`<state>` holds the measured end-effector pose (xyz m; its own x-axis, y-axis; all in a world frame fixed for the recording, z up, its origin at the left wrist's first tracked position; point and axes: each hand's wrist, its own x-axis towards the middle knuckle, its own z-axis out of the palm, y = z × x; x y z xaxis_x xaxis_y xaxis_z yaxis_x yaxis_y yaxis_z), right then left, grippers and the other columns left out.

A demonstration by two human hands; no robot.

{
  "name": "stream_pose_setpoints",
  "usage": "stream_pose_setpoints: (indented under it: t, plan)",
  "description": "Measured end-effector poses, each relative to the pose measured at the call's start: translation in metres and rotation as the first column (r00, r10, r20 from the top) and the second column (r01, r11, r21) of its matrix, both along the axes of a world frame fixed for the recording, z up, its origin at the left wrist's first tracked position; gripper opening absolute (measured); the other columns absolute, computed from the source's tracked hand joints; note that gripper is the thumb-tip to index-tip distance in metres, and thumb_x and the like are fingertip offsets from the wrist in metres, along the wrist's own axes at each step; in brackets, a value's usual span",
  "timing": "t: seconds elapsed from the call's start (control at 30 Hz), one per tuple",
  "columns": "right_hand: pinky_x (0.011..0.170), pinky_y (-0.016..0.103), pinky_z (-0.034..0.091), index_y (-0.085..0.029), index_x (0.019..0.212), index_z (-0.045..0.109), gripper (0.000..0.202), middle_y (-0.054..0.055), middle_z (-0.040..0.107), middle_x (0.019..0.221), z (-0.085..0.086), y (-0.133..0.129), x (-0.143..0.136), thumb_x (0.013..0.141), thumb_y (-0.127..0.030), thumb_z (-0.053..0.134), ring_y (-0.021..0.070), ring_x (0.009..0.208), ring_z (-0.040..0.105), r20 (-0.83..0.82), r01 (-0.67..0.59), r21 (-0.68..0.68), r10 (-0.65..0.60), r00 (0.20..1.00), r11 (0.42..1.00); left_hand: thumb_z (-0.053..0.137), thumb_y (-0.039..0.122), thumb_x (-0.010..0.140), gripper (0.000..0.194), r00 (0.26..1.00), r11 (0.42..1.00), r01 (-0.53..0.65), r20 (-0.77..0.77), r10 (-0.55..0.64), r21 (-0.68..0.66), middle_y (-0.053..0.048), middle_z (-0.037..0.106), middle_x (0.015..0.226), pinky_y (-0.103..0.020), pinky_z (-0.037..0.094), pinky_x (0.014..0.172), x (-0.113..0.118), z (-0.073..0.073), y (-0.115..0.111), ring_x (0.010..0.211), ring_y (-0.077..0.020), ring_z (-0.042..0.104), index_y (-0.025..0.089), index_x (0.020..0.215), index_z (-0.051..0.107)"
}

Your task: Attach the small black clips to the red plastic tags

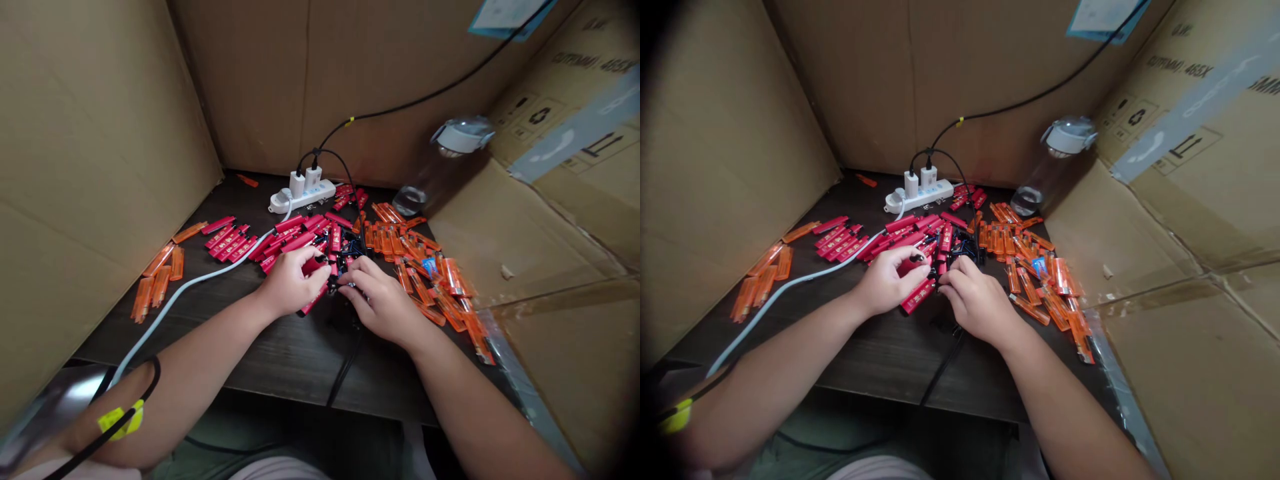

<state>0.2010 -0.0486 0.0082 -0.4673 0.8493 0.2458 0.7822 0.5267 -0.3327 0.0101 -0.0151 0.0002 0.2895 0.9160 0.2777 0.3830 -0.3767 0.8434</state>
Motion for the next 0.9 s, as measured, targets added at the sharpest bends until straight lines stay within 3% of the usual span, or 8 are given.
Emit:
stream_pose_setpoints:
  t: [0.1, 0.23, 0.4, 0.47, 0.6, 0.7, 0.8, 0.9]
  plan:
    - [0.073, 0.031, 0.050, -0.020, 0.096, 0.059, 0.011, 0.010, 0.057, 0.104, -0.002, 0.000, 0.003, 0.093, -0.022, 0.048, 0.0189, 0.088, 0.060, -0.135, -0.014, 0.054, 0.022, 0.991, 0.998, 0.060, 0.037, 0.082, 0.023, 0.997, 0.997, 0.079, -0.018, -0.079, 0.013, -0.003, 0.067, 0.076, -0.029, 0.049, 0.069, 0.001, 0.001, -0.003, 0.070, -0.0156, 0.060, 0.015, 0.084, 0.068]
    - [0.076, 0.031, 0.050, -0.020, 0.097, 0.057, 0.010, 0.009, 0.062, 0.099, -0.008, 0.001, 0.001, 0.093, -0.020, 0.048, 0.0189, 0.088, 0.061, -0.216, -0.051, 0.084, 0.068, 0.974, 0.995, 0.063, 0.034, 0.079, 0.020, 0.993, 0.993, 0.115, 0.011, -0.115, -0.036, -0.005, 0.069, 0.072, -0.030, 0.050, 0.067, 0.004, 0.003, -0.004, 0.069, -0.0172, 0.062, 0.015, 0.077, 0.070]
    - [0.074, 0.031, 0.050, -0.020, 0.092, 0.059, 0.008, 0.008, 0.062, 0.091, -0.008, 0.001, -0.004, 0.090, -0.019, 0.052, 0.0180, 0.083, 0.060, -0.351, -0.059, 0.123, 0.099, 0.931, 0.991, 0.065, 0.028, 0.076, 0.015, 0.974, 0.933, 0.181, 0.187, -0.126, -0.312, -0.004, 0.070, 0.067, -0.027, 0.051, 0.062, 0.004, 0.011, -0.004, 0.060, -0.0145, 0.062, 0.013, 0.072, 0.068]
    - [0.068, 0.030, 0.049, -0.019, 0.089, 0.061, 0.005, 0.007, 0.062, 0.089, -0.007, 0.000, -0.006, 0.088, -0.020, 0.056, 0.0169, 0.078, 0.060, -0.449, -0.030, 0.096, 0.071, 0.891, 0.995, 0.066, 0.026, 0.075, 0.014, 0.953, 0.903, 0.229, 0.274, -0.131, -0.363, -0.003, 0.069, 0.064, -0.025, 0.051, 0.060, 0.003, 0.014, -0.004, 0.057, -0.0124, 0.061, 0.013, 0.070, 0.067]
    - [0.056, 0.027, 0.047, -0.019, 0.089, 0.063, 0.013, 0.004, 0.063, 0.080, -0.004, -0.001, -0.007, 0.081, -0.029, 0.066, 0.0141, 0.065, 0.057, -0.694, 0.036, -0.223, -0.184, 0.696, 0.974, 0.066, 0.027, 0.076, 0.015, 0.920, 0.895, 0.260, 0.375, -0.116, -0.363, 0.000, 0.064, 0.059, -0.022, 0.046, 0.052, 0.003, 0.014, -0.004, 0.050, -0.0089, 0.055, 0.014, 0.069, 0.066]
    - [0.047, 0.023, 0.041, -0.019, 0.088, 0.065, 0.018, -0.001, 0.060, 0.068, -0.005, -0.002, -0.007, 0.077, -0.033, 0.070, 0.0098, 0.052, 0.051, -0.804, -0.063, -0.401, -0.317, 0.503, 0.914, 0.067, 0.029, 0.076, 0.015, 0.910, 0.903, 0.267, 0.395, -0.123, -0.336, 0.000, 0.064, 0.059, -0.021, 0.043, 0.049, 0.003, 0.013, -0.005, 0.049, -0.0083, 0.053, 0.015, 0.071, 0.066]
    - [0.042, 0.022, 0.036, -0.018, 0.086, 0.066, 0.017, -0.003, 0.056, 0.061, -0.007, -0.003, -0.007, 0.077, -0.032, 0.071, 0.0069, 0.044, 0.045, -0.861, -0.175, -0.419, -0.328, 0.389, 0.891, 0.068, 0.031, 0.076, 0.017, 0.910, 0.910, 0.266, 0.394, -0.128, -0.318, -0.001, 0.064, 0.060, -0.022, 0.043, 0.048, 0.003, 0.012, -0.006, 0.049, -0.0091, 0.053, 0.014, 0.073, 0.066]
    - [0.045, 0.023, 0.038, -0.018, 0.091, 0.069, 0.016, -0.003, 0.057, 0.060, -0.011, -0.001, -0.005, 0.081, -0.030, 0.068, 0.0076, 0.044, 0.047, -0.904, -0.237, -0.352, -0.262, 0.338, 0.906, 0.068, 0.032, 0.076, 0.018, 0.905, 0.925, 0.250, 0.410, -0.118, -0.285, -0.001, 0.064, 0.060, -0.022, 0.044, 0.049, 0.002, 0.010, -0.005, 0.051, -0.0106, 0.056, 0.014, 0.076, 0.067]
